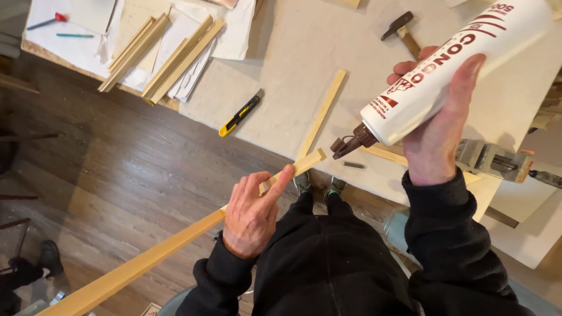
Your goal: The person is assembling wooden picture frames by applying glue and using a corner clamp to secure the joints.
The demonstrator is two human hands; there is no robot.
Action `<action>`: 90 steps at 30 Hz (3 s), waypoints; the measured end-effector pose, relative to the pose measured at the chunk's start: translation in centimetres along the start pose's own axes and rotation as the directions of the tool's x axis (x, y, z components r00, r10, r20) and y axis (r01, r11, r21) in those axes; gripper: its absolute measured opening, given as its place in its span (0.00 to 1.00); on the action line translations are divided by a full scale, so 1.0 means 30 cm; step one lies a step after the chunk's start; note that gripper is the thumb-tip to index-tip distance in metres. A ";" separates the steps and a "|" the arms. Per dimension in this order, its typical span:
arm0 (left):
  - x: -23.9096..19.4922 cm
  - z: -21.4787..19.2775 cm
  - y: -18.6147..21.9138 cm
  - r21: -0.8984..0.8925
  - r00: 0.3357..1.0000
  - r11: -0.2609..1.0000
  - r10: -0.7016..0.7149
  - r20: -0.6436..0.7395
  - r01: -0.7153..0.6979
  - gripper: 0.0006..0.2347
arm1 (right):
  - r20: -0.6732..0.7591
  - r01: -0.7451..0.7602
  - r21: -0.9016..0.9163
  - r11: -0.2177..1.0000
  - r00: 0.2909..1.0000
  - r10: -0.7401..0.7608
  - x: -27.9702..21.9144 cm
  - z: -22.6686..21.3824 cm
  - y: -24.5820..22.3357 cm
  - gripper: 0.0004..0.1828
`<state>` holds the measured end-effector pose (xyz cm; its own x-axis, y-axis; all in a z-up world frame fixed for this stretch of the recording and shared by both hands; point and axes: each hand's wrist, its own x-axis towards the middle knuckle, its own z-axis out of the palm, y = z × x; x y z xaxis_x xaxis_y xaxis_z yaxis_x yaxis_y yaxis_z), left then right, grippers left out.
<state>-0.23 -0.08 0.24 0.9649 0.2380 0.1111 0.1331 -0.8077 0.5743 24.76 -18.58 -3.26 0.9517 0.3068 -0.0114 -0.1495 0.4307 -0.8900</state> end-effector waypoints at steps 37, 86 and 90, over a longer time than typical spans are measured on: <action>-0.142 -0.064 -0.084 -0.038 0.992 0.993 -0.114 -0.062 0.112 0.30 | 0.635 0.544 -0.766 0.344 0.723 0.271 0.433 0.237 0.328 0.42; -0.027 -0.141 0.011 -0.112 0.989 0.985 0.127 -0.075 -0.135 0.25 | 0.856 0.747 -0.423 0.513 0.515 -0.044 -0.153 0.128 -0.166 0.27; -0.025 -0.142 0.021 -0.109 0.989 0.985 0.125 -0.083 -0.134 0.24 | 0.867 0.750 -0.436 0.496 0.498 0.008 -0.151 0.124 -0.180 0.28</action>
<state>-1.83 1.52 3.97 0.9519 0.1789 0.2489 -0.0227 -0.7687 0.6392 20.25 -19.13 3.30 0.2406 0.8923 0.3820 0.7570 0.0737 -0.6492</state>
